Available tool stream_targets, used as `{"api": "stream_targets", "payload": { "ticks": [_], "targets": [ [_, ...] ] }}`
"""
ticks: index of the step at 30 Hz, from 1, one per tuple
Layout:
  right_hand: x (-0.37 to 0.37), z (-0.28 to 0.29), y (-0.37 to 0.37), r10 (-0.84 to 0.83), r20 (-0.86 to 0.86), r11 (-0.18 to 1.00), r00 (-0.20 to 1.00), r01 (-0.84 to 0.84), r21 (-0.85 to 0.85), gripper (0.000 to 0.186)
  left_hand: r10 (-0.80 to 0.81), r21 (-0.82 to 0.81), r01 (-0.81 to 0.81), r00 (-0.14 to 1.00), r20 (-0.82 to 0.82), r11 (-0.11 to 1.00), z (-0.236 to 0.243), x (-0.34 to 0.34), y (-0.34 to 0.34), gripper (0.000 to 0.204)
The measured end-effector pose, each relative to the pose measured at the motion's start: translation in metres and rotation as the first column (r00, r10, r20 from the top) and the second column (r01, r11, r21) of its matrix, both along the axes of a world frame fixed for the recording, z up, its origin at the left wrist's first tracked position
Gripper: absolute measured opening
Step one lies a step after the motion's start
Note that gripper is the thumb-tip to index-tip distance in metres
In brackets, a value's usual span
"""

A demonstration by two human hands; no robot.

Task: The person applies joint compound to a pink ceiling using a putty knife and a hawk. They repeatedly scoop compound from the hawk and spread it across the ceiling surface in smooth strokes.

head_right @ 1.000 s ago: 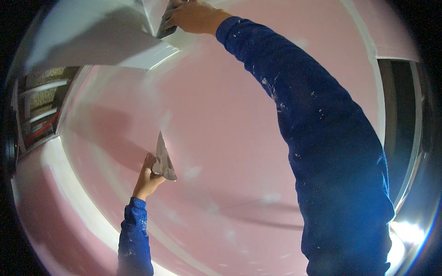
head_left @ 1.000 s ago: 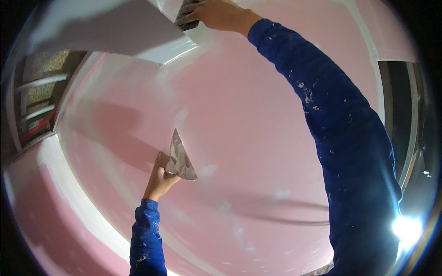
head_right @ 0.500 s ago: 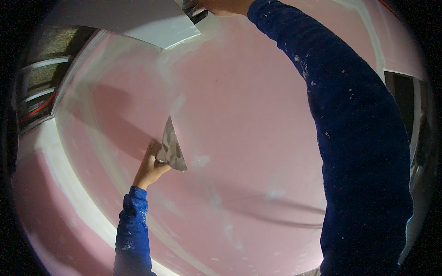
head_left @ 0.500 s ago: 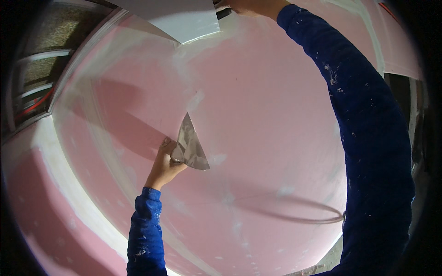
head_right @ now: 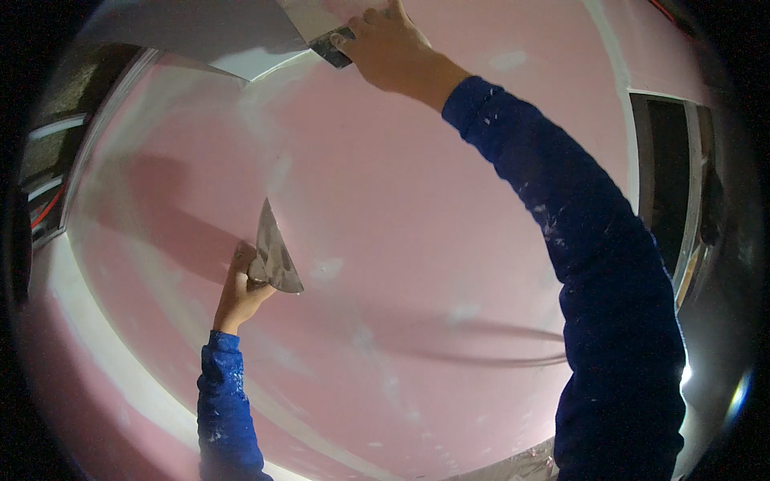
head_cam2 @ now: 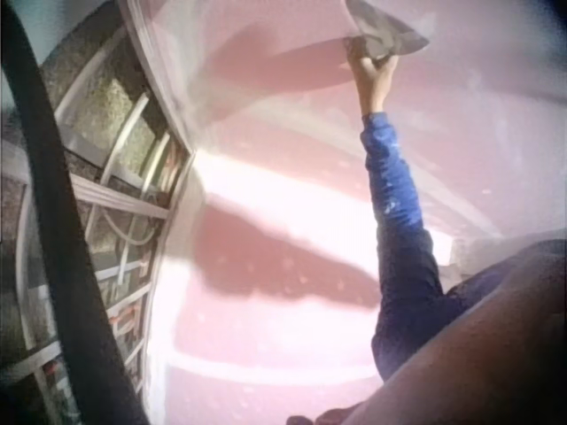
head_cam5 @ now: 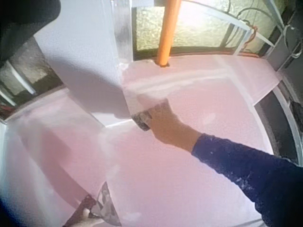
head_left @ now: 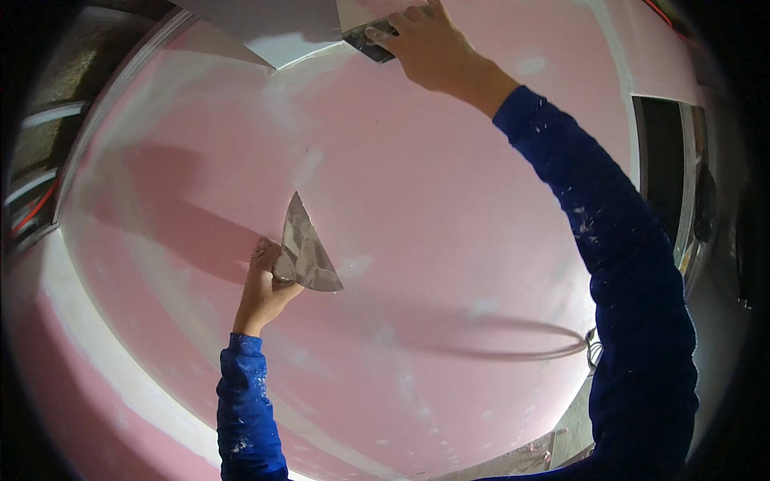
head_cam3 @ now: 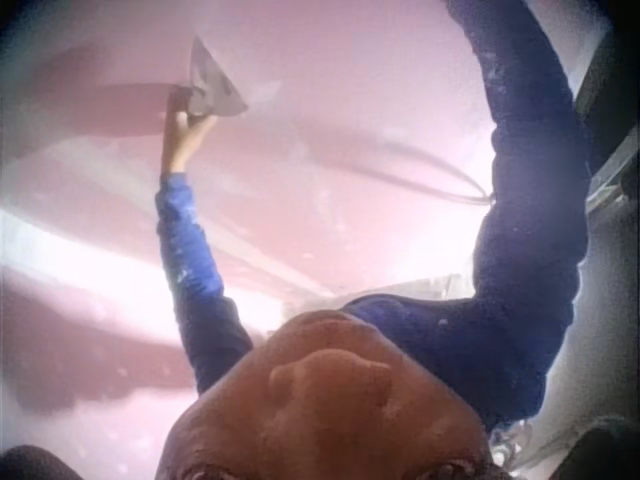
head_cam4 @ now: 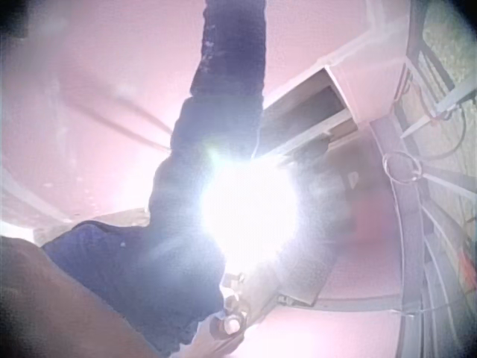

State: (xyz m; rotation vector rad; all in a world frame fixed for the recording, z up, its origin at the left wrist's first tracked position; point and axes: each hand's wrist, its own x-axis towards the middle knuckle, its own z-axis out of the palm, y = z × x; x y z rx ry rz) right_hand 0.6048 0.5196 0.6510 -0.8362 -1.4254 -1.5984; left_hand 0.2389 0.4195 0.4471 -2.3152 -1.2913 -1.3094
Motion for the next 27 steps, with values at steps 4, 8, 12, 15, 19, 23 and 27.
{"api": "stream_targets", "payload": {
  "ticks": [4, 8, 12, 15, 19, 23, 27],
  "targets": [
    [-0.007, -0.032, 0.009, -0.089, -0.029, 0.995, 0.996, 0.090, 0.037, 0.050, -0.009, 0.088, 0.016, 0.997, -0.079, 0.996, 0.001, -0.002, 0.004, 0.025],
    [-0.008, -0.055, 0.002, -0.064, -0.009, 0.998, 0.998, 0.064, -0.017, 0.055, -0.034, 0.104, 0.043, 0.996, -0.084, 0.994, 0.002, -0.004, 0.005, 0.025],
    [-0.005, -0.067, -0.009, -0.020, -0.041, 0.994, 0.999, 0.015, -0.107, 0.056, -0.004, 0.174, 0.030, 0.989, -0.148, 0.984, 0.003, -0.005, 0.006, 0.026],
    [-0.003, -0.061, -0.007, 0.023, -0.033, 0.998, 0.999, -0.025, -0.059, 0.055, -0.011, 0.199, 0.035, 0.993, -0.121, 0.979, 0.002, -0.004, 0.006, 0.027],
    [-0.006, -0.038, 0.006, -0.054, 0.072, 0.998, 0.996, 0.051, 0.040, 0.055, -0.020, 0.202, 0.050, 0.989, -0.148, 0.978, 0.004, -0.004, 0.008, 0.028],
    [-0.013, -0.022, 0.013, -0.130, 0.053, 0.992, 0.990, 0.129, 0.011, 0.067, -0.039, 0.238, 0.068, 0.991, -0.126, 0.969, 0.003, -0.004, 0.008, 0.028],
    [-0.015, -0.018, 0.016, 0.120, 0.132, 0.985, 0.984, -0.134, 0.109, 0.050, -0.043, 0.225, 0.072, 0.991, -0.128, 0.972, 0.004, -0.004, 0.009, 0.028]
  ]
}}
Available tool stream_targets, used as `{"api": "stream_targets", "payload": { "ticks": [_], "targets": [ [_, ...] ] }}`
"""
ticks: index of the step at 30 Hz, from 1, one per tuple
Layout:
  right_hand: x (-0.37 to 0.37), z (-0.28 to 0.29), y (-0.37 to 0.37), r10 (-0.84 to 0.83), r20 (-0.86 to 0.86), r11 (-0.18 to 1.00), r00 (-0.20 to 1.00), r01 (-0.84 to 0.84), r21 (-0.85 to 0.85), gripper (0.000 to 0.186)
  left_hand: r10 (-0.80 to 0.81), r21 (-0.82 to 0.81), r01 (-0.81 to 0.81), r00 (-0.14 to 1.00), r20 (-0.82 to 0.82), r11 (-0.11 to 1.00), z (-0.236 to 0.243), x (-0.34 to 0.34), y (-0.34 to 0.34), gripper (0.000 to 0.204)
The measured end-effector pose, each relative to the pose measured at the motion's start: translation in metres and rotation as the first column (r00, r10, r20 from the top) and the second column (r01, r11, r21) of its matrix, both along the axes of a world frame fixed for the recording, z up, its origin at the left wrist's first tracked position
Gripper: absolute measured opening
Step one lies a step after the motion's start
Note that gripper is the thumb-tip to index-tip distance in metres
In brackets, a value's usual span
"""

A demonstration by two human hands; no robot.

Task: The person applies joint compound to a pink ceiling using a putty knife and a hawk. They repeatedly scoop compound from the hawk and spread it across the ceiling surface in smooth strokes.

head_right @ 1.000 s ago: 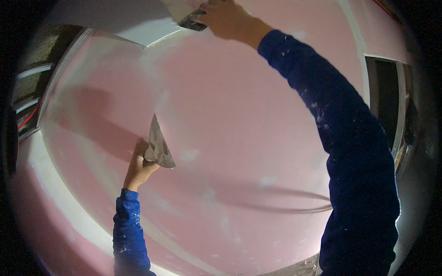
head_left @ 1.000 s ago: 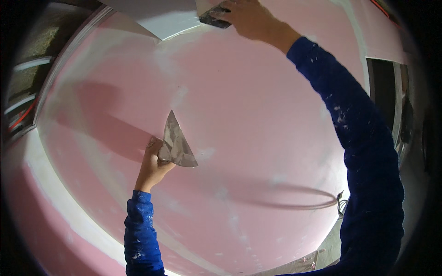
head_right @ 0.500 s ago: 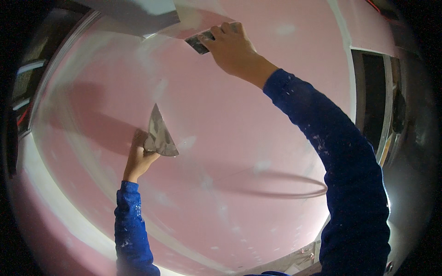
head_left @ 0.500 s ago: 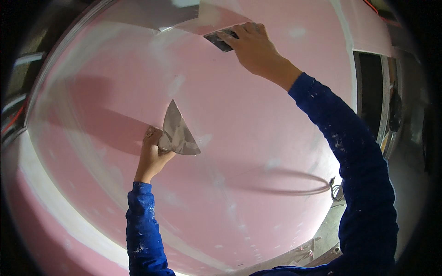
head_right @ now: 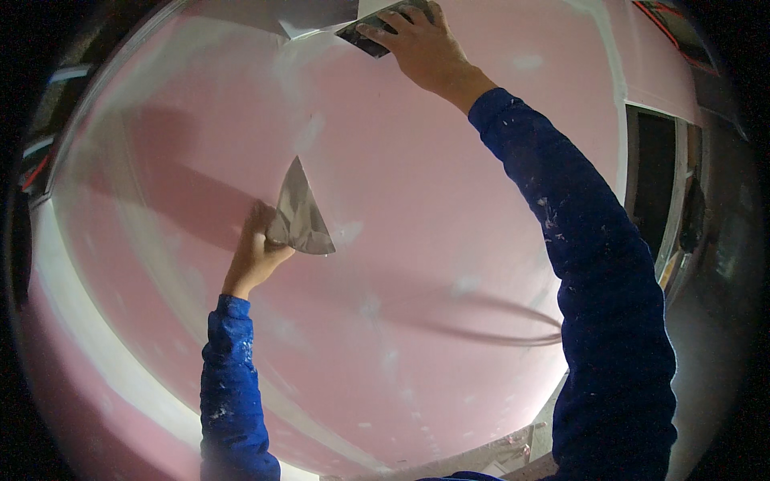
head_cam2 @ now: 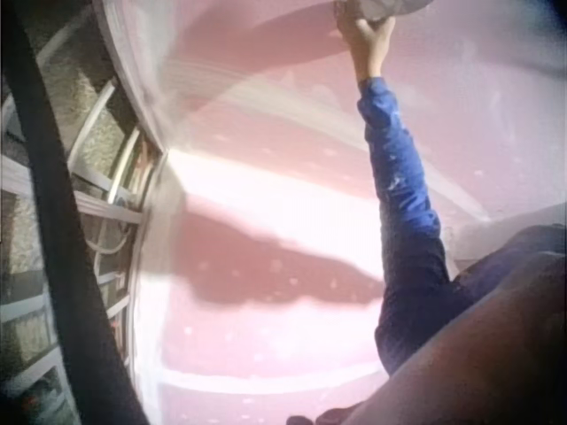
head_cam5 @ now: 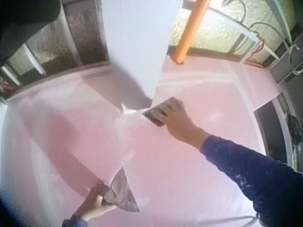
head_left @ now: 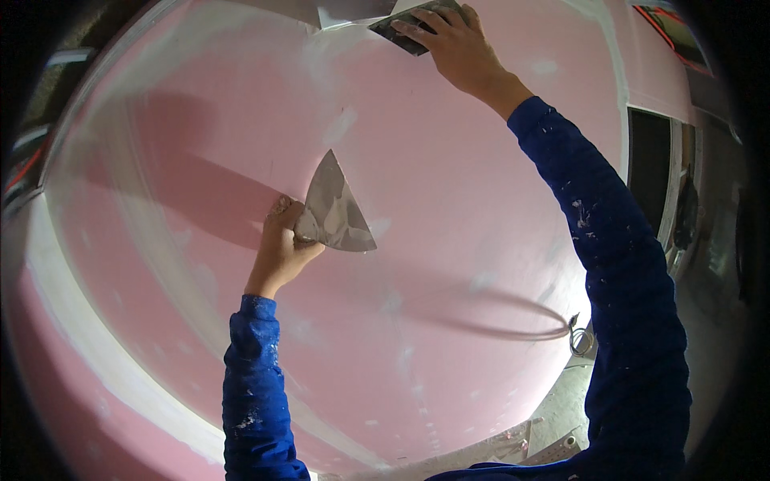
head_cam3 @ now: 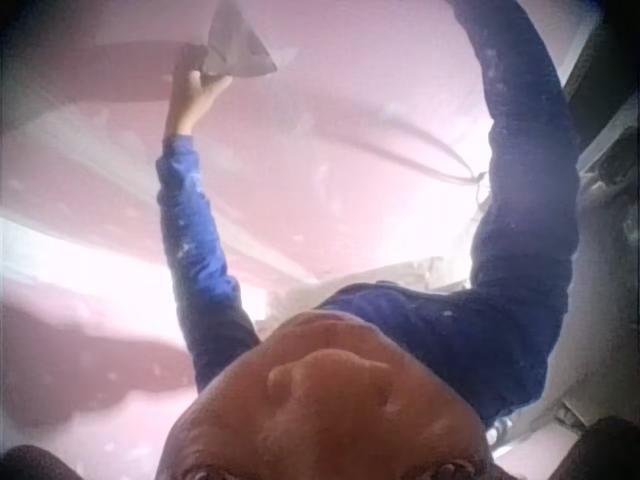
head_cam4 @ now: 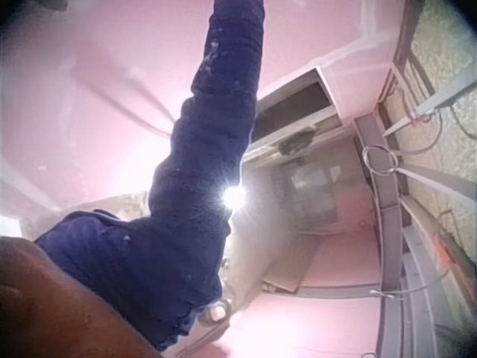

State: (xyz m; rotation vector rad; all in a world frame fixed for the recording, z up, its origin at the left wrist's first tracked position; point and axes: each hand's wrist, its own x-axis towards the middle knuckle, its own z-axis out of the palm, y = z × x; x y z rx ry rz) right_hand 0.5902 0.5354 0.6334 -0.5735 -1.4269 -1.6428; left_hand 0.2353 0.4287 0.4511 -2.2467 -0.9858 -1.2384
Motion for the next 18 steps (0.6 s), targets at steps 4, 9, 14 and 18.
{"api": "stream_targets", "payload": {
  "ticks": [4, 9, 14, 18],
  "targets": [
    [-0.003, -0.015, 0.004, -0.209, -0.114, 0.974, 0.971, 0.196, -0.116, 0.063, -0.028, 0.075, 0.029, 0.999, -0.019, 0.997, 0.000, -0.001, 0.002, 0.029],
    [-0.007, -0.053, -0.018, -0.230, -0.060, 0.954, 0.971, 0.213, -0.212, 0.052, 0.021, -0.095, -0.019, 0.999, 0.027, 0.995, -0.001, -0.001, -0.002, 0.029],
    [-0.008, -0.115, -0.089, 0.115, -0.151, 0.850, 0.982, -0.176, -0.496, 0.057, -0.032, -0.049, 0.035, 0.998, 0.062, 0.998, -0.005, 0.009, -0.016, 0.027],
    [0.005, -0.211, -0.161, 0.529, -0.320, 0.341, 0.786, -0.543, -0.767, 0.055, -0.079, -0.403, 0.143, 0.982, 0.170, 0.904, -0.079, 0.025, -0.052, 0.023]
  ]
}}
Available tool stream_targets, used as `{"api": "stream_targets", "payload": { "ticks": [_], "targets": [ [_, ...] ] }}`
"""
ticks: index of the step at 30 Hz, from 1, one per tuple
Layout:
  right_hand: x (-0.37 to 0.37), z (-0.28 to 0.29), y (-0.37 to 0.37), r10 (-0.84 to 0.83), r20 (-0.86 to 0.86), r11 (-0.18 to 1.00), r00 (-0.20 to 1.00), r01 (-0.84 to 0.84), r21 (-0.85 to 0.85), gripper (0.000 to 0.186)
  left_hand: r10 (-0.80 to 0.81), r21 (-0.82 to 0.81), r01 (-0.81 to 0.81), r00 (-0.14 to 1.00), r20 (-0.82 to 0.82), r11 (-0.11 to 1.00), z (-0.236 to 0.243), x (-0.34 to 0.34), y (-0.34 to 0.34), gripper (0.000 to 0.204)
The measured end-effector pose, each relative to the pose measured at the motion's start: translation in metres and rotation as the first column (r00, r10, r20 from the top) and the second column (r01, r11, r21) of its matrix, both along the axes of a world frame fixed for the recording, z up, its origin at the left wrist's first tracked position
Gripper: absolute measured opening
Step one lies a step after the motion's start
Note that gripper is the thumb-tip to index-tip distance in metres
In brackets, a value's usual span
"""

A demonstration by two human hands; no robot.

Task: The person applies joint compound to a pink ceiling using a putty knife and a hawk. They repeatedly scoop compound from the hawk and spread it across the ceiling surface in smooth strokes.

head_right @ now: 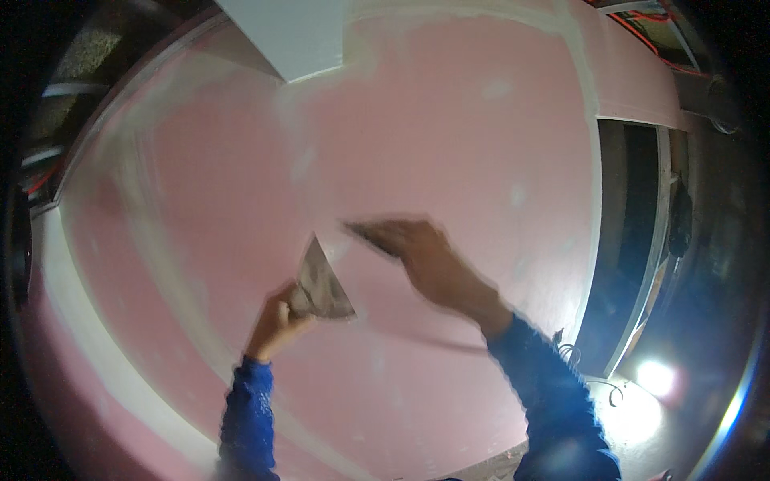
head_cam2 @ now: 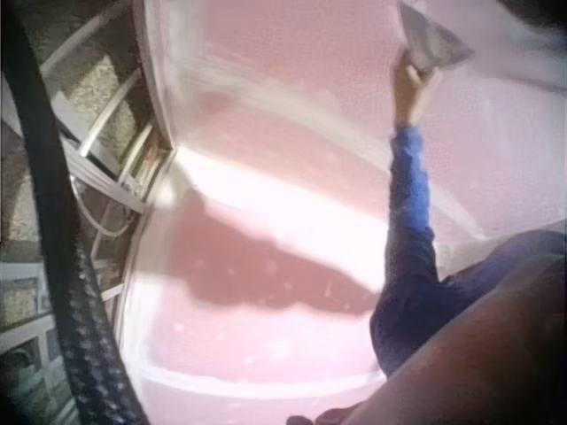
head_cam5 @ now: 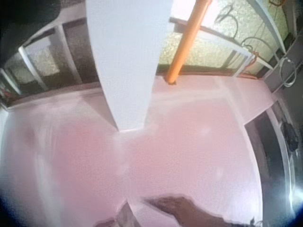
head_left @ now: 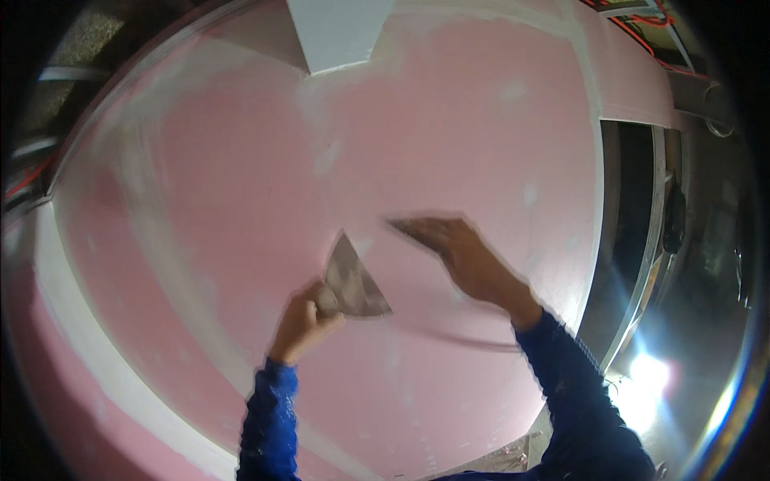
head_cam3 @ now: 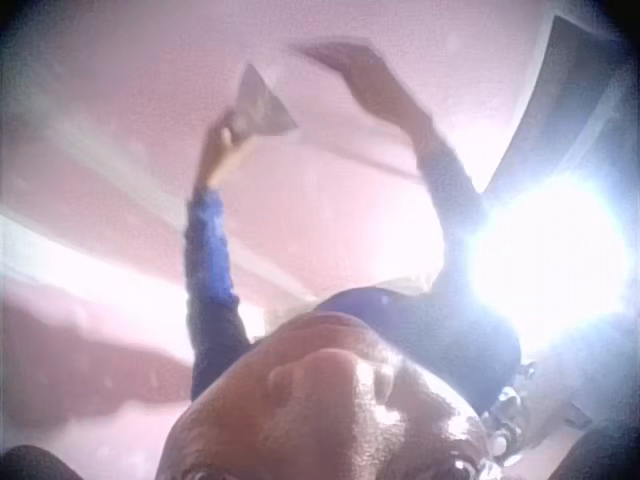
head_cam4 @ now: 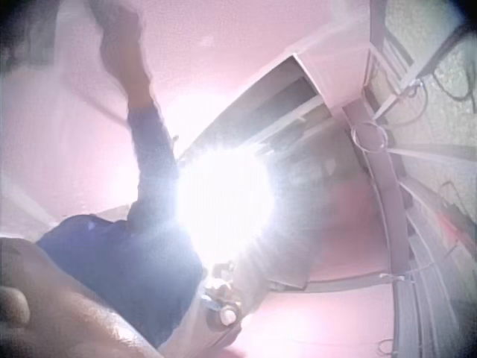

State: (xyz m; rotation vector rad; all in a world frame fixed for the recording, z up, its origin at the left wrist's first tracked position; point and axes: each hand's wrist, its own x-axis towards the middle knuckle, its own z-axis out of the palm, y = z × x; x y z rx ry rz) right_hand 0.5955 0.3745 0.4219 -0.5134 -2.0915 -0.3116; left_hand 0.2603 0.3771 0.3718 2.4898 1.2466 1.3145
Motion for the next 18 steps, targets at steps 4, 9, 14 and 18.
{"api": "stream_targets", "payload": {
  "ticks": [4, 9, 14, 18],
  "targets": [
    [-0.002, -0.113, -0.053, 0.243, -0.103, 0.878, 0.965, -0.264, -0.400, 0.054, -0.008, -0.191, -0.004, 0.998, -0.063, 0.981, -0.129, 0.029, -0.028, 0.030],
    [-0.011, -0.244, -0.096, 0.257, -0.263, 0.743, 0.930, -0.365, -0.561, 0.046, 0.043, -0.462, -0.044, 0.999, -0.013, 0.886, -0.257, 0.057, -0.065, 0.033],
    [0.003, -0.332, -0.106, 0.207, -0.303, 0.613, 0.930, -0.364, -0.701, 0.042, -0.018, -0.683, 0.327, 0.909, 0.417, 0.653, -0.309, 0.067, -0.094, 0.048],
    [0.044, -0.372, -0.107, 0.022, -0.153, 0.667, 0.988, -0.128, -0.734, 0.038, 0.041, -0.788, 0.162, 0.972, 0.231, 0.594, -0.313, 0.075, -0.102, 0.047]
  ]
}}
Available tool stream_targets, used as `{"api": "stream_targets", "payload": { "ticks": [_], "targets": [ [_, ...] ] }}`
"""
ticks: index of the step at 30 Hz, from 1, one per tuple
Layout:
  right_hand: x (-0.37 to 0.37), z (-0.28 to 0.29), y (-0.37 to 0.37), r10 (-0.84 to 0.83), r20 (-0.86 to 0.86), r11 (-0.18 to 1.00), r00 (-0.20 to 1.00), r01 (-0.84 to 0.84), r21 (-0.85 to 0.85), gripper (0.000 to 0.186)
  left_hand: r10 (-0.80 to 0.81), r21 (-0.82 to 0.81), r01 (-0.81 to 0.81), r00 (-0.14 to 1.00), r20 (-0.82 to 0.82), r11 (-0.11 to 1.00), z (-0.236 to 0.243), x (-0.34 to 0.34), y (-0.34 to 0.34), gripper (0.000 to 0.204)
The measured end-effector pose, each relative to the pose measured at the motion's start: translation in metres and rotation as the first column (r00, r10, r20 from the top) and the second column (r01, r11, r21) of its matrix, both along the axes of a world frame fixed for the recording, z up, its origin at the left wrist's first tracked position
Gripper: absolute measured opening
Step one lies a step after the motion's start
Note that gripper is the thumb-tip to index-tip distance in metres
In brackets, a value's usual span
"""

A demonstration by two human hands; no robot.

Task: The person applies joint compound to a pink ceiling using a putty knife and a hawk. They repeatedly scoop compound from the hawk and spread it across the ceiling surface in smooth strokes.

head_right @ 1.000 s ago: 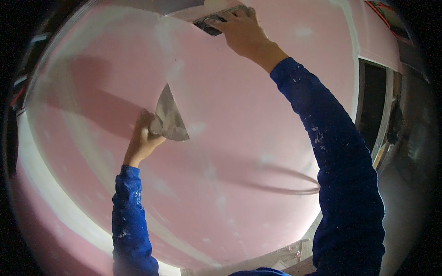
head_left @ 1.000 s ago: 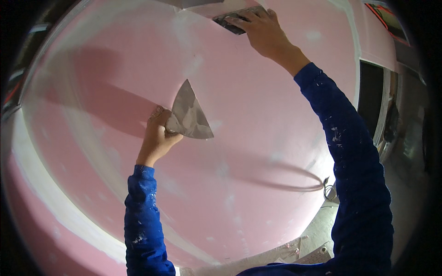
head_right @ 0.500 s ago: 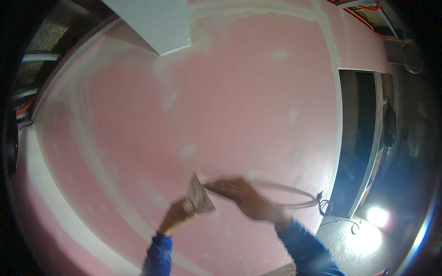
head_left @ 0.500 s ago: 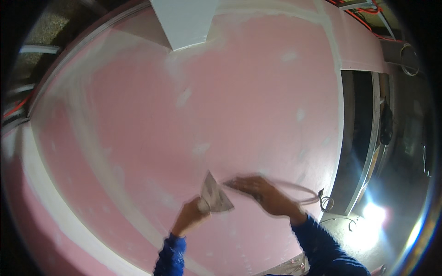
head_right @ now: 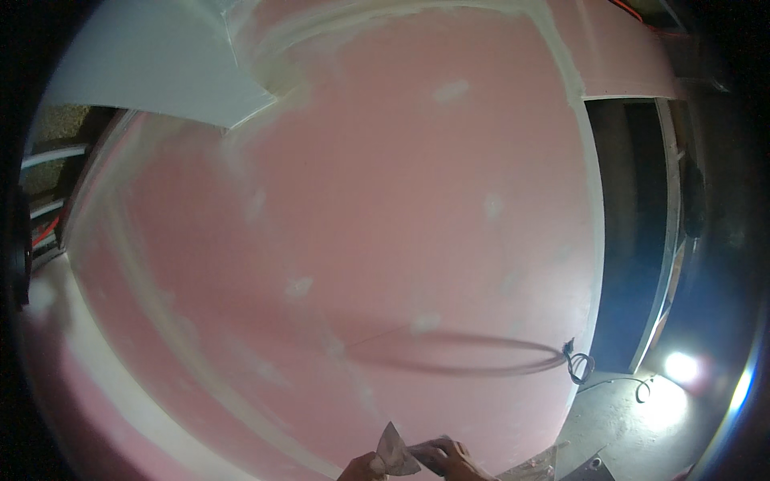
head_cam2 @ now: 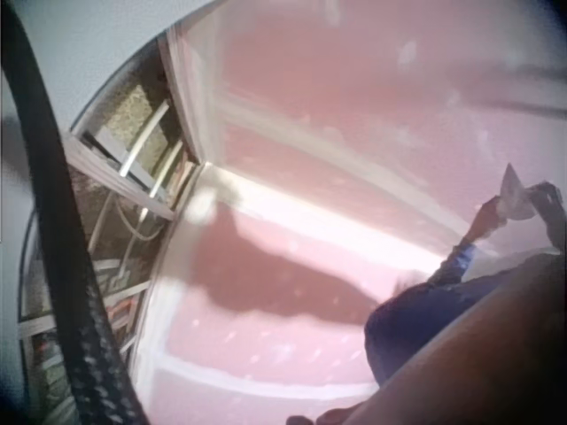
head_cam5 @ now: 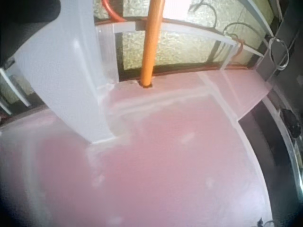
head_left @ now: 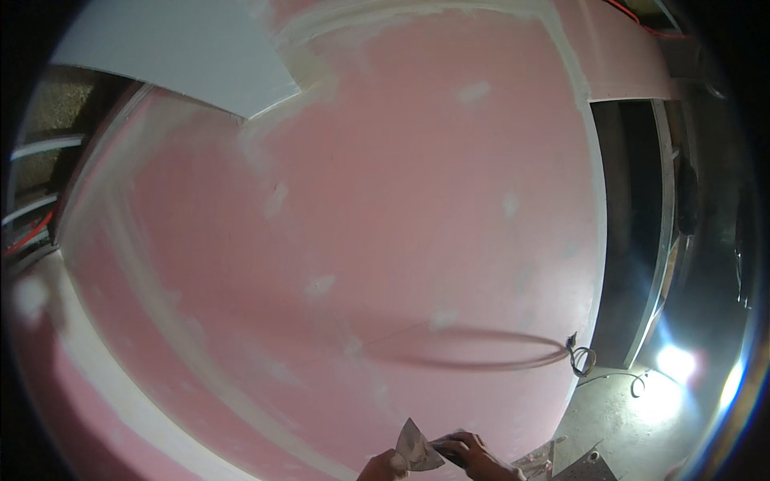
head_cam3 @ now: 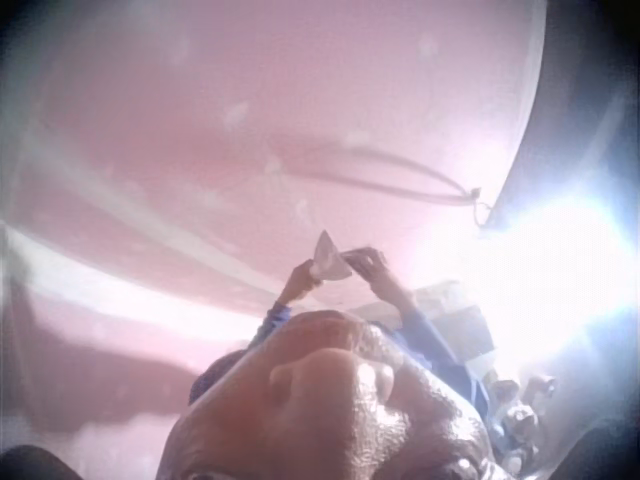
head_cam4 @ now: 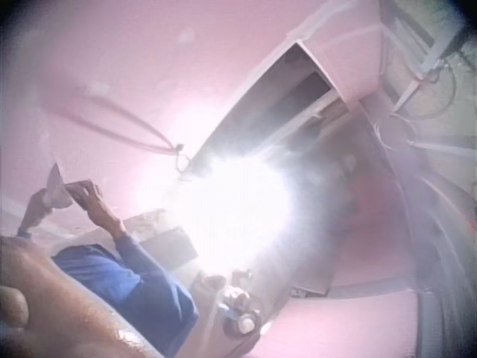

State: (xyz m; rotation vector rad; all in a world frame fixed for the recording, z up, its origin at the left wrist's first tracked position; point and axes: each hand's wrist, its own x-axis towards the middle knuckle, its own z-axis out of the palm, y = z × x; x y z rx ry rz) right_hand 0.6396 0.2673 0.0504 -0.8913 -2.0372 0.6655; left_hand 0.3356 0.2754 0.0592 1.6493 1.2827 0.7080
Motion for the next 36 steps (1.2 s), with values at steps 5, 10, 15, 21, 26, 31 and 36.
{"api": "stream_targets", "payload": {
  "ticks": [5, 10, 15, 21, 26, 31, 36],
  "targets": [
    [0.031, -0.054, 0.001, -0.092, -0.149, 0.990, 0.985, 0.075, -0.116, 0.046, -0.010, 0.223, 0.042, 0.990, -0.143, 0.974, 0.013, 0.016, 0.016, 0.046],
    [0.075, -0.085, 0.006, -0.246, -0.297, 0.925, 0.923, 0.132, -0.357, 0.048, -0.043, 0.570, 0.327, 0.890, -0.454, 0.754, 0.039, 0.020, 0.022, 0.040],
    [0.105, -0.078, 0.010, -0.422, -0.658, 0.707, 0.624, -0.228, -0.670, 0.048, -0.106, -0.109, 0.110, 0.993, 0.044, 0.988, 0.071, 0.033, 0.008, 0.031],
    [0.107, -0.069, 0.005, -0.441, -0.794, 0.603, 0.418, -0.517, -0.607, 0.049, -0.105, -0.137, 0.102, 0.994, -0.013, 0.985, 0.078, 0.042, 0.011, 0.029],
    [0.087, -0.056, -0.004, -0.439, -0.794, 0.552, 0.422, -0.571, -0.608, 0.048, -0.088, -0.116, 0.100, 0.991, 0.101, 0.988, 0.071, 0.040, 0.012, 0.037],
    [0.068, -0.012, -0.008, -0.560, -0.695, 0.574, 0.451, -0.394, -0.718, 0.051, -0.146, -0.129, 0.180, 0.960, 0.241, 0.975, 0.111, 0.029, 0.007, 0.035],
    [0.073, 0.041, -0.019, -0.501, -0.629, 0.645, 0.594, -0.228, -0.729, 0.036, -0.109, -0.085, 0.117, 0.991, 0.083, 0.990, 0.146, 0.041, 0.009, 0.023]
  ]
}}
